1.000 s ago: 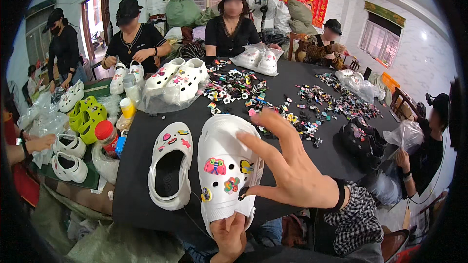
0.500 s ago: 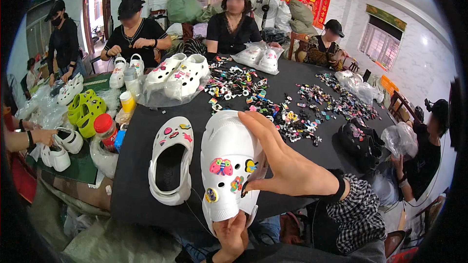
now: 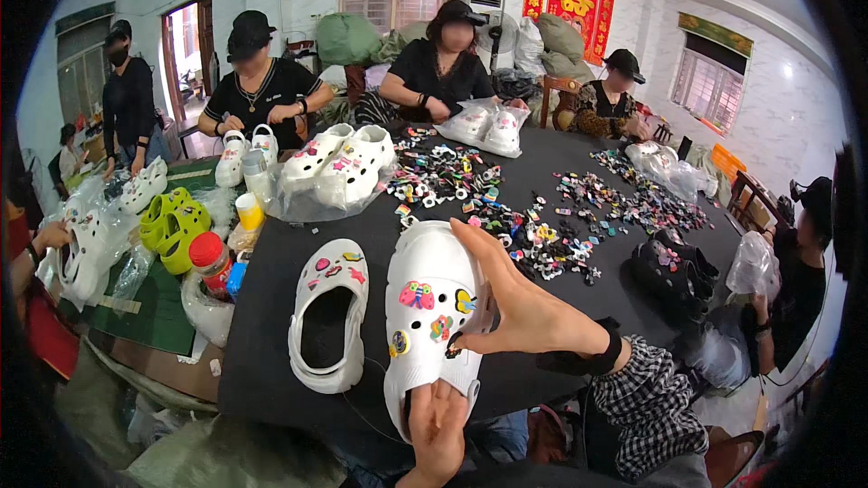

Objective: Attaching charms and accessories to foam clogs in a manufacturing setting.

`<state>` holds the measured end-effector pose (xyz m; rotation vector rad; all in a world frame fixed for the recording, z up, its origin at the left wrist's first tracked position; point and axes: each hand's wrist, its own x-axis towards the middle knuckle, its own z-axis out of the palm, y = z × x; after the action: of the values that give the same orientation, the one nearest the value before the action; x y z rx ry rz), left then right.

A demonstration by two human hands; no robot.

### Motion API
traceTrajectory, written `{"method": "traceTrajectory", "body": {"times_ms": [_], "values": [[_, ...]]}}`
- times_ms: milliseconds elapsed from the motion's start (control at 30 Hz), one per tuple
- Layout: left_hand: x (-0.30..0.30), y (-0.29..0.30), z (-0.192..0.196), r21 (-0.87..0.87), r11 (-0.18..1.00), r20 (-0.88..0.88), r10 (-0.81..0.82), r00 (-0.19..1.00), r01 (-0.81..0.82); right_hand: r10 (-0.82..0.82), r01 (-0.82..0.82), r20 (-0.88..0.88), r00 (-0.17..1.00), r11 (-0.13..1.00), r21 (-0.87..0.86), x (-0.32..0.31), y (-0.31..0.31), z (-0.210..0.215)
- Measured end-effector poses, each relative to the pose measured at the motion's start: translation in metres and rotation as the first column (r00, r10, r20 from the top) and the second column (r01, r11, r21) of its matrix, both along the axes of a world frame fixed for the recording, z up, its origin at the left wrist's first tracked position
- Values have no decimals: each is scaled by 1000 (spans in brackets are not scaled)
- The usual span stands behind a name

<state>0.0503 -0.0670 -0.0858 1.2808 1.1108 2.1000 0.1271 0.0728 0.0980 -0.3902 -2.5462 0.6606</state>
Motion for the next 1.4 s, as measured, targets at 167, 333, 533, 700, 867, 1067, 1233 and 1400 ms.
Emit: {"method": "traceTrajectory", "body": {"times_ms": [167, 333, 533, 700, 867, 1067, 1233, 1400], "values": [[3, -17, 41, -26, 903, 316, -399, 861, 428, 128, -139, -64, 990, 965, -222, 4, 37, -22], [-3, -12, 61, 29, 874, 197, -480, 855, 484, 126, -129, -31, 992, 930, -345, 2, 53, -29], [-19, -16, 79, -69, 961, -235, -278, 931, 269, 88, -54, 38, 995, 841, -538, -20, 80, -62], [-39, -35, 95, -211, 858, -319, -514, 797, 469, 177, -151, 135, 975, 971, -184, -26, 69, -83], [-79, -53, 97, -238, 857, -376, -515, 770, 457, 136, -135, 4, 991, 987, -84, -17, 33, -64], [-115, -80, 89, -163, 958, 77, -227, 971, 236, 340, -343, 70, 938, 939, 36, -16, -28, -27], [-121, -64, 60, -122, 905, 4, 410, 912, -407, 230, -275, 208, 951, 935, 224, -43, -44, -41], [-119, -56, 39, -226, 813, -402, 424, 811, -537, 300, -331, 191, 935, 930, 162, -86, -39, -57]]}}
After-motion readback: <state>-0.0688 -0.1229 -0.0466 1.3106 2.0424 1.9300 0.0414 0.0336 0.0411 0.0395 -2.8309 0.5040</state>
